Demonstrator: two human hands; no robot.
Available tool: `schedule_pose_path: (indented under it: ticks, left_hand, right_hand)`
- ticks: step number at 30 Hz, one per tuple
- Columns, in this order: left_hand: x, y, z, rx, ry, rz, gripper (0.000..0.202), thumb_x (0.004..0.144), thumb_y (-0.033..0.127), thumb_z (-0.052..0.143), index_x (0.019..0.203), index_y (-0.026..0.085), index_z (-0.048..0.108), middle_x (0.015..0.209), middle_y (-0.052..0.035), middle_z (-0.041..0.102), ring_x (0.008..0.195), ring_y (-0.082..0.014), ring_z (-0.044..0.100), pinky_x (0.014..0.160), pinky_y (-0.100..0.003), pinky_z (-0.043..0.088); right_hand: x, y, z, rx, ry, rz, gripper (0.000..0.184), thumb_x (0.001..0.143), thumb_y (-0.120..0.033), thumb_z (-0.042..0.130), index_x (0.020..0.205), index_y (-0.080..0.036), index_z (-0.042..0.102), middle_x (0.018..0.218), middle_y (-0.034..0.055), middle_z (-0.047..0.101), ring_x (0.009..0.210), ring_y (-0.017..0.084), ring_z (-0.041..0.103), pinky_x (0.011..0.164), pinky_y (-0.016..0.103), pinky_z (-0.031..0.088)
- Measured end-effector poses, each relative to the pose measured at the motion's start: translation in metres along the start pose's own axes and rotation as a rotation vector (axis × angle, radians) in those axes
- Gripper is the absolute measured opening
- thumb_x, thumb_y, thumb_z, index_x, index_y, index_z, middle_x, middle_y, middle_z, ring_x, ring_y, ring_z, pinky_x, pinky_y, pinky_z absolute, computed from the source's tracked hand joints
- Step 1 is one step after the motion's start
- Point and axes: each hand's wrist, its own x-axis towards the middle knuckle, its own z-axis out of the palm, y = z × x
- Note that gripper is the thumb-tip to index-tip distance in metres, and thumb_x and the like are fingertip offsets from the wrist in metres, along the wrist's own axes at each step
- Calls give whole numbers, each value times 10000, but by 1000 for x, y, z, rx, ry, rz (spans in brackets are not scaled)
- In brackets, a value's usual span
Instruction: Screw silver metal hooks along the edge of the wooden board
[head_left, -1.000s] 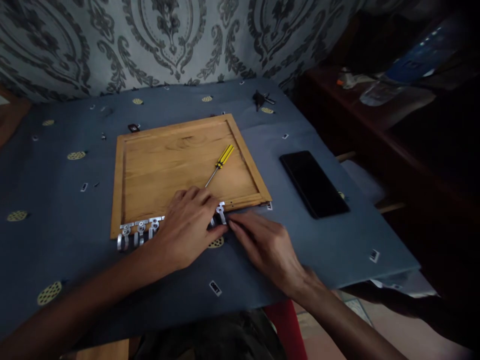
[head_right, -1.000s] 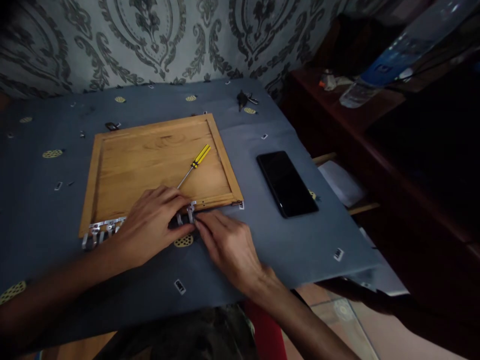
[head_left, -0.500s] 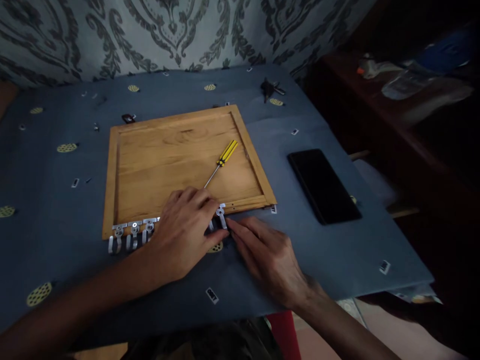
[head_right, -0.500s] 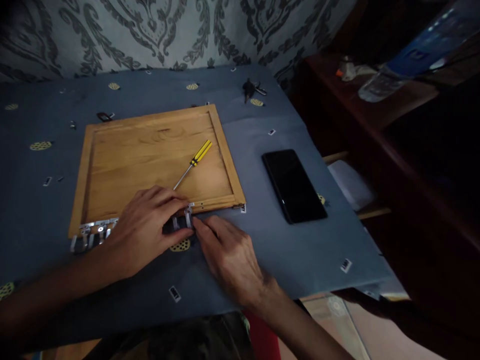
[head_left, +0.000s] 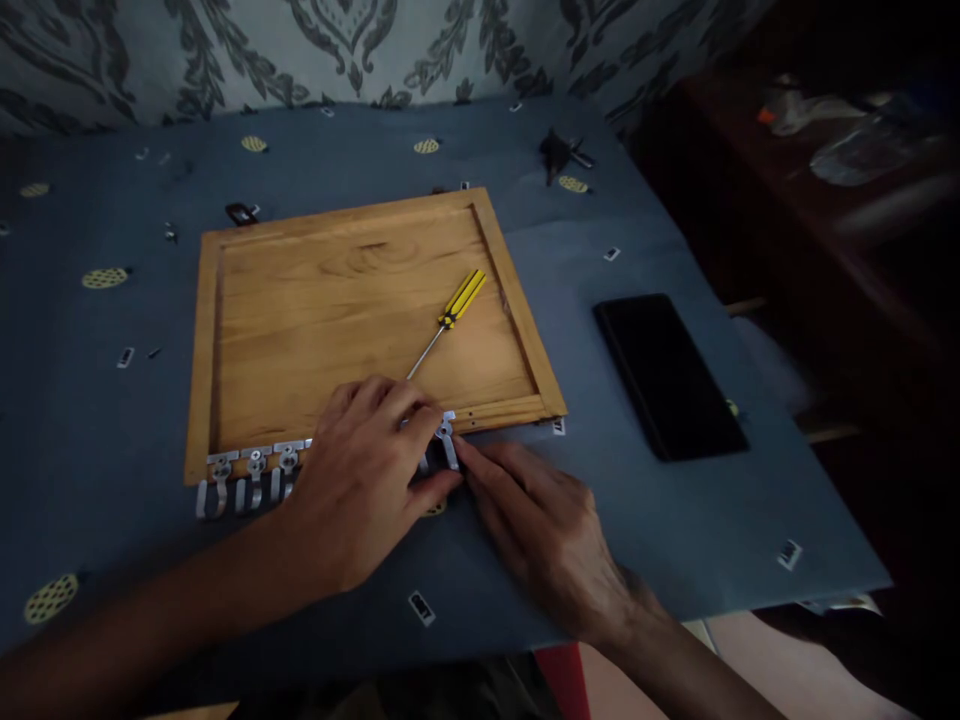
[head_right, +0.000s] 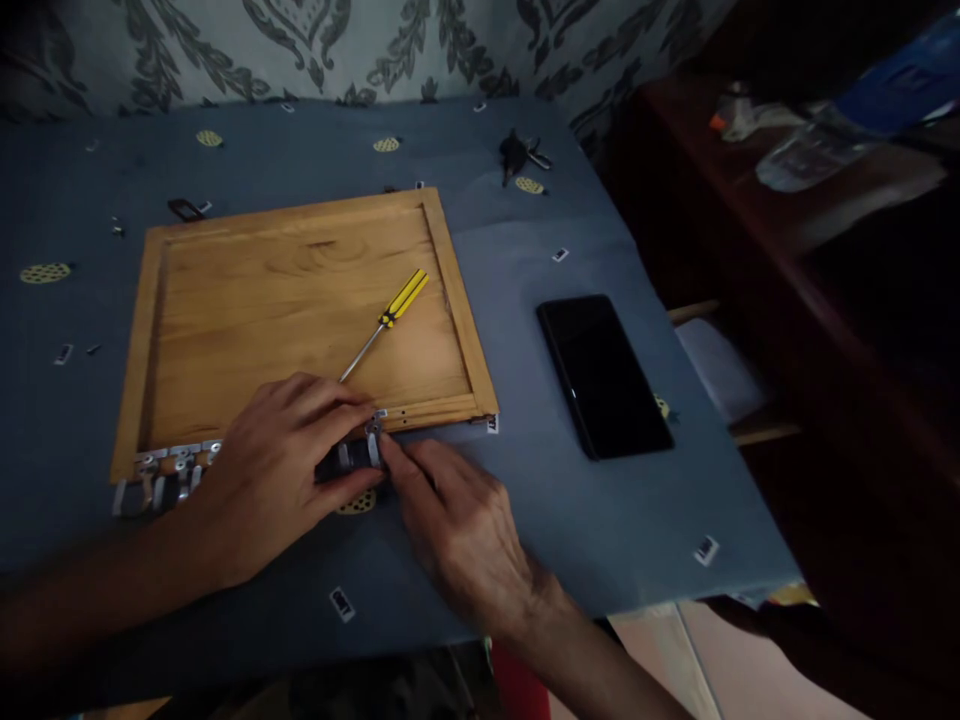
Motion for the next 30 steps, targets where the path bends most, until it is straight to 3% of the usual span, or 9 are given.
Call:
schedule_pose_path:
  ticks: [7,12,16,30]
  left_hand:
    - [1,-1,1,18,4,17,265,848,312,817,1040,171,702,1071,-72,707,1021,-303,639,883,-488,505]
    - [2,-1,1,23,2,16,264,848,332,814,1032,180,702,1064,-70,711,1004,-296,628,873,-478,497]
    - [2,-2,1,16,2,23,283,829,343,837,1012,175,700,1059,-65,712,1004,-296,623,861,-470,494]
    - [2,-1,2,9,28,28,281,828,334,838,1013,176,697,1046,-69,708,988,-291,622,852,-472,487]
  right_hand:
    - [-3,2,1,1,45,-21,383,979,-43,558,1340,-127,655,1261,152,745,1126,207,755,959,312,660]
    - [-3,4,0,18,-16,-55,623,959,14,536,1548,-176,467,1401,149,691,1234,237,719,1009,376,657]
    - [-3,5,0,23,-20,-67,705,950,21,553,1599,-192,377,1416,153,678,1245,253,713,990,399,667]
    - [-1,3,0,1,-51,-27,478,962,-8,518,1418,-118,608,1346,188,715,1232,253,719,1024,363,639]
